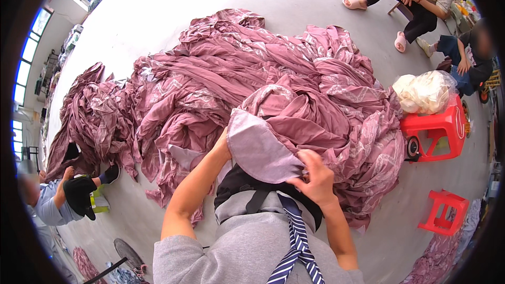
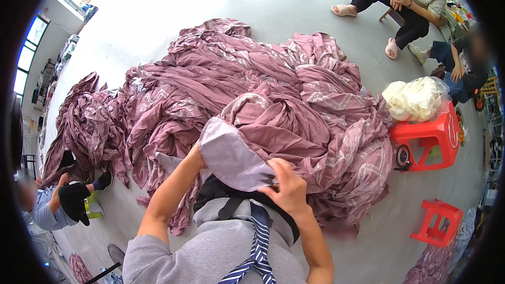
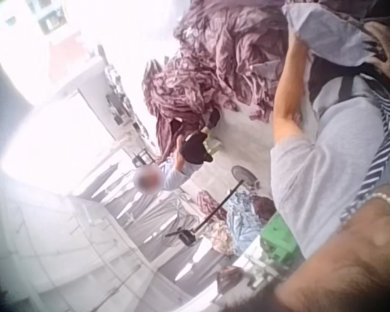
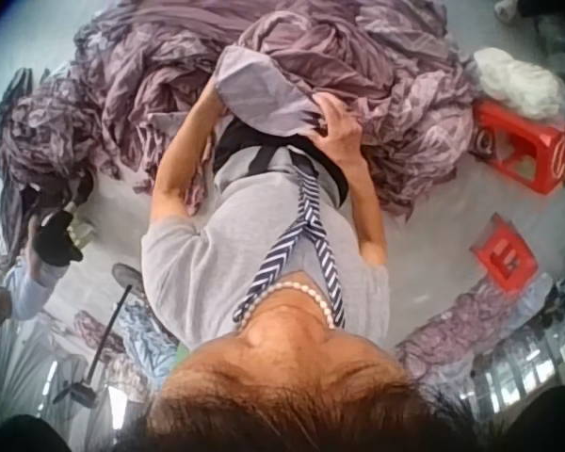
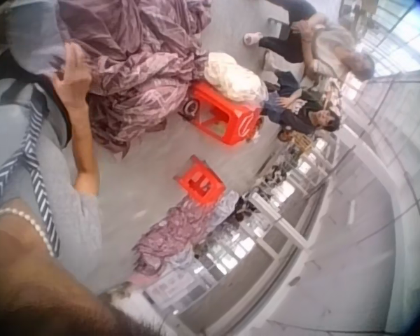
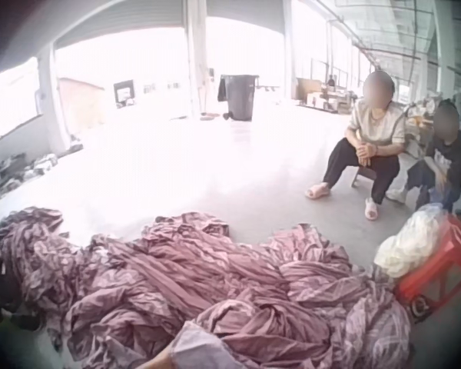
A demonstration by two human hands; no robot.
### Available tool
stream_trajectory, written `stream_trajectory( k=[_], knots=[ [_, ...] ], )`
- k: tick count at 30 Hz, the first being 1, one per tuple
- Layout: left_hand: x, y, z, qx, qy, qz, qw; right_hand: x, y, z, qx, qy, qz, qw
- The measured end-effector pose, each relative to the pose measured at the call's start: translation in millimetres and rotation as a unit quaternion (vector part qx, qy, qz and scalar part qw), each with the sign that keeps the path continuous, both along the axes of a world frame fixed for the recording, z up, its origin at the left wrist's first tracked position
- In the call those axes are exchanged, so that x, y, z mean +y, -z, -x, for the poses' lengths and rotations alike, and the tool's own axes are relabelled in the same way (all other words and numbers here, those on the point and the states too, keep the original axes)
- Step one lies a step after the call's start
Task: The person sits on the floor and repeatedly picks up pieces of pink patterned fabric from a large pile. They use scissors to cut off small tags or labels from the fabric edges and then place the pieces back onto the pile. Two other people are visible in the background, sitting and observing.
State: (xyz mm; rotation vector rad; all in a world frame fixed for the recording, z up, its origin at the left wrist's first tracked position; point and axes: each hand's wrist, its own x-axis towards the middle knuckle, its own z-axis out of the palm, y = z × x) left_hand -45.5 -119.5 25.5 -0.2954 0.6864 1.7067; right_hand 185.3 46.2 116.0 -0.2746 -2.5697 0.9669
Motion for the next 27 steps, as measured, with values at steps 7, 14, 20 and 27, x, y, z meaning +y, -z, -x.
stream_trajectory(
  k=[7, 14, 20, 27],
  knots=[
    [6.6, -26.0, 6.0, 0.214, -0.018, 0.161, 0.963, 19.9, 23.5, 10.6, -0.003, 0.148, 0.342, 0.928],
    [11.9, -25.0, 10.7, 0.265, -0.019, 0.204, 0.942, 67.4, 55.3, 12.4, -0.049, 0.198, 0.600, 0.773],
    [2.7, -32.6, -1.5, 0.629, -0.073, 0.347, 0.692, 62.4, 53.6, 11.7, -0.049, 0.192, 0.602, 0.774],
    [32.9, -72.5, -93.3, 0.195, 0.112, 0.103, 0.969, 45.5, 13.2, 18.0, -0.016, 0.254, 0.610, 0.750]
  ],
)
